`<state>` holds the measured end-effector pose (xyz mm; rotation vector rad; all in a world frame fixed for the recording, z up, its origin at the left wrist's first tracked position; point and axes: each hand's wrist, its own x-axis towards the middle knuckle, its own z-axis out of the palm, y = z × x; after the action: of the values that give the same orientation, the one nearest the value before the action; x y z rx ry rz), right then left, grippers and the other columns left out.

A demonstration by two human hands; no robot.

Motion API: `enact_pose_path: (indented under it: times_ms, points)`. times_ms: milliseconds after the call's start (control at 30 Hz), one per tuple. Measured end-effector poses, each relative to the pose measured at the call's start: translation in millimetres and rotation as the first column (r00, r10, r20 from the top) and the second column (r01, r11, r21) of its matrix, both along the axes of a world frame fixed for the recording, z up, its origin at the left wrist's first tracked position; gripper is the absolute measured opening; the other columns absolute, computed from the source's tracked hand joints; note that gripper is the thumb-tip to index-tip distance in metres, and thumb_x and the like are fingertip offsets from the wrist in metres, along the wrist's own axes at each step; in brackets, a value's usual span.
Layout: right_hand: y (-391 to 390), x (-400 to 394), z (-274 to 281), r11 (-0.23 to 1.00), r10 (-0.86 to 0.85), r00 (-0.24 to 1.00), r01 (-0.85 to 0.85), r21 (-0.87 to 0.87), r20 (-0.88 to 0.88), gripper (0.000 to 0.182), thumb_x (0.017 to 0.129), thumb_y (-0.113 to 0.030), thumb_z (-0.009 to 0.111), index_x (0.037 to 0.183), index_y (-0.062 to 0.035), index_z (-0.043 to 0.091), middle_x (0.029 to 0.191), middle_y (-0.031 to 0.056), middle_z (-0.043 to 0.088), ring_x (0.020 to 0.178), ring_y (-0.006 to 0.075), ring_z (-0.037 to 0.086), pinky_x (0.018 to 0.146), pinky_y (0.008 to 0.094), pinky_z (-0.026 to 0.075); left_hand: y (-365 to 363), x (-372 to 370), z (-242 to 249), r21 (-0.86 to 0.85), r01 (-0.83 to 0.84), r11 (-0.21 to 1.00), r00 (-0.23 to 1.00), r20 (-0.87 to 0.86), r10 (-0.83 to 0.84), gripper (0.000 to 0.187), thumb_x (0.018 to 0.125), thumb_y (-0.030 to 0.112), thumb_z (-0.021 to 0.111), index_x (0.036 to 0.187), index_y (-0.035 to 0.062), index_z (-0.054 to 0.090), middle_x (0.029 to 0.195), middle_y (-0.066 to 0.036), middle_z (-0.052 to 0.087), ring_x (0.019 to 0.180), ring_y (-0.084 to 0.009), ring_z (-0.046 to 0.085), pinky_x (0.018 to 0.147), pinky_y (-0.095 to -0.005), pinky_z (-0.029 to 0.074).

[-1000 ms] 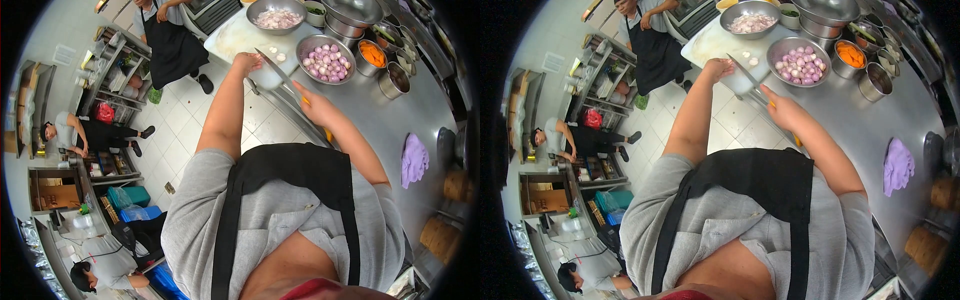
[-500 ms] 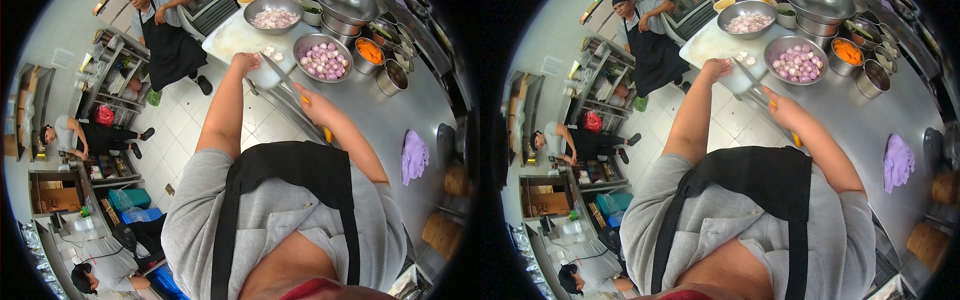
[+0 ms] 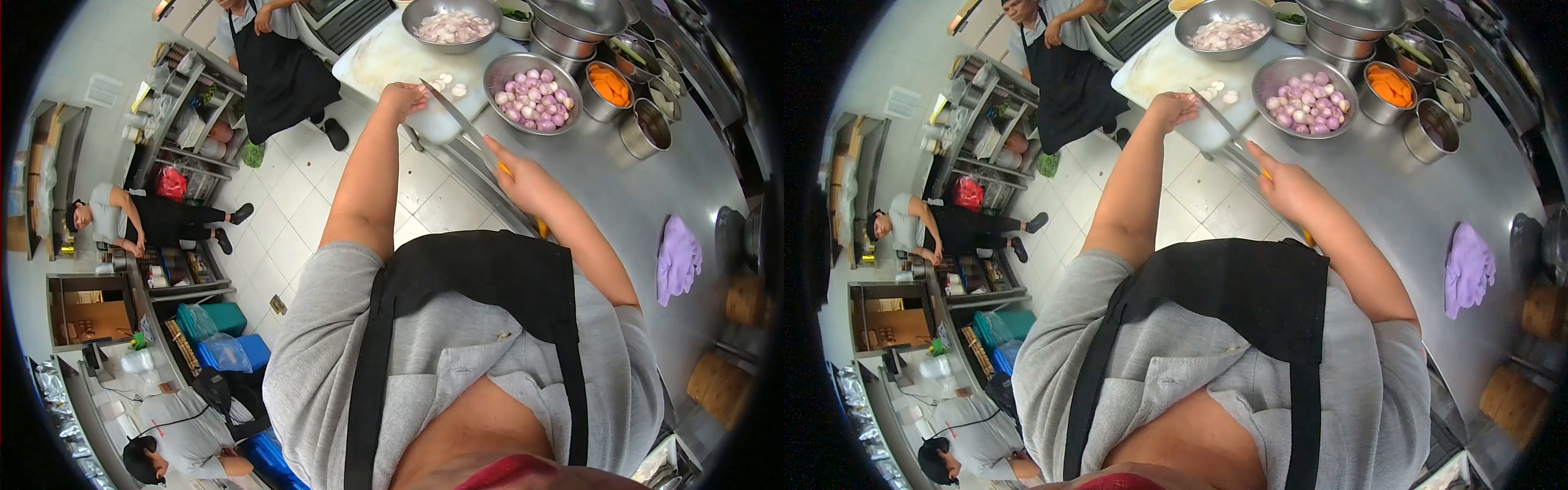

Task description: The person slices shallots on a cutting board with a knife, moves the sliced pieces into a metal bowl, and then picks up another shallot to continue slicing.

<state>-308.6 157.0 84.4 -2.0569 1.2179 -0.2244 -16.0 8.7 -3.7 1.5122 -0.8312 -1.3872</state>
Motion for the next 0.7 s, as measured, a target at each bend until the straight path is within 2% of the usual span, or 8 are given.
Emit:
enact_pose_path:
  times_ms: [67,133,267,333,433,533,600,700]
  points:
    - [-1,0,-1,1.000,-0.006,1.000,0.006,-0.002,-0.010,0.060,0.087,-0.014,0.045,0.143,-0.0226,0.026,0.073,0.0241,0.059,0.065,0.0350,0.058,0.065,0.0418,0.046,-1,1,-1,-0.001,0.009,1.000,1.000,-0.014,-0.009,0.024,0.082,0.009,0.067,0.096,-0.0054,0.054,0.086,-0.012,0.062,0.072,-0.0206,0.063,0.065,-0.0313,0.058]
    - [-3,1,-3,1.000,-0.012,1.000,0.012,-0.006,-0.019,0.061,0.086,-0.014,0.046,0.143,-0.0237,0.026,0.073,0.0243,0.058,0.064,0.0348,0.057,0.065,0.0409,0.045,0,0,3,0.044,0.014,0.999,0.999,0.030,-0.016,0.024,0.084,0.014,0.066,0.099,-0.0026,0.058,0.091,-0.008,0.063,0.080,-0.0180,0.062,0.073,-0.0298,0.056]
    - [-20,14,-17,0.999,0.015,1.000,-0.016,-0.046,-0.009,0.061,0.087,-0.014,0.045,0.143,-0.0229,0.025,0.076,0.0242,0.059,0.065,0.0350,0.057,0.066,0.0414,0.046,0,-3,5,0.046,-0.001,0.999,0.999,0.042,-0.001,0.023,0.084,0.014,0.066,0.098,-0.0025,0.059,0.091,-0.008,0.063,0.079,-0.0177,0.062,0.073,-0.0296,0.056]
    - [-29,22,-24,0.998,0.027,1.000,-0.027,-0.059,0.005,0.061,0.087,-0.015,0.044,0.143,-0.0226,0.024,0.078,0.0242,0.059,0.066,0.0351,0.058,0.066,0.0414,0.046,-1,-1,4,0.044,0.042,0.998,0.998,0.053,-0.044,0.021,0.084,0.013,0.065,0.097,-0.0023,0.059,0.090,-0.008,0.063,0.078,-0.0174,0.062,0.073,-0.0292,0.056]
    - [-34,30,-23,1.000,0.011,1.000,-0.011,-0.014,-0.019,0.061,0.087,-0.014,0.045,0.144,-0.0222,0.023,0.081,0.0241,0.060,0.068,0.0344,0.058,0.066,0.0411,0.046,2,-3,7,0.046,0.017,0.999,0.999,0.046,-0.019,0.021,0.084,0.013,0.066,0.097,-0.0024,0.059,0.090,-0.008,0.063,0.077,-0.0171,0.062,0.072,-0.0288,0.056]
    - [-30,26,-19,1.000,0.023,0.997,-0.022,0.013,-0.079,0.060,0.087,-0.015,0.045,0.143,-0.0210,0.024,0.080,0.0246,0.061,0.072,0.0367,0.060,0.069,0.0446,0.047,3,-4,10,0.058,0.011,0.998,0.998,0.064,-0.014,0.022,0.083,0.013,0.066,0.097,-0.0026,0.059,0.089,-0.008,0.063,0.078,-0.0173,0.062,0.072,-0.0290,0.056]
    - [-19,17,-25,0.999,0.017,1.000,-0.017,-0.042,0.012,0.062,0.087,-0.012,0.046,0.143,-0.0219,0.024,0.077,0.0235,0.059,0.063,0.0318,0.056,0.065,0.0391,0.045,1,-1,7,0.048,0.014,0.999,0.999,0.036,-0.016,0.022,0.083,0.012,0.067,0.096,-0.0029,0.058,0.087,-0.009,0.063,0.074,-0.0183,0.062,0.068,-0.0299,0.056]
    - [-3,3,-13,1.000,0.004,0.998,-0.003,-0.001,0.057,0.062,0.087,-0.012,0.047,0.143,-0.0219,0.025,0.071,0.0230,0.057,0.059,0.0317,0.053,0.063,0.0384,0.045,2,-1,4,0.035,0.000,0.999,1.000,0.016,0.000,0.022,0.082,0.010,0.067,0.095,-0.0031,0.057,0.084,-0.011,0.063,0.070,-0.0196,0.062,0.064,-0.0307,0.057]
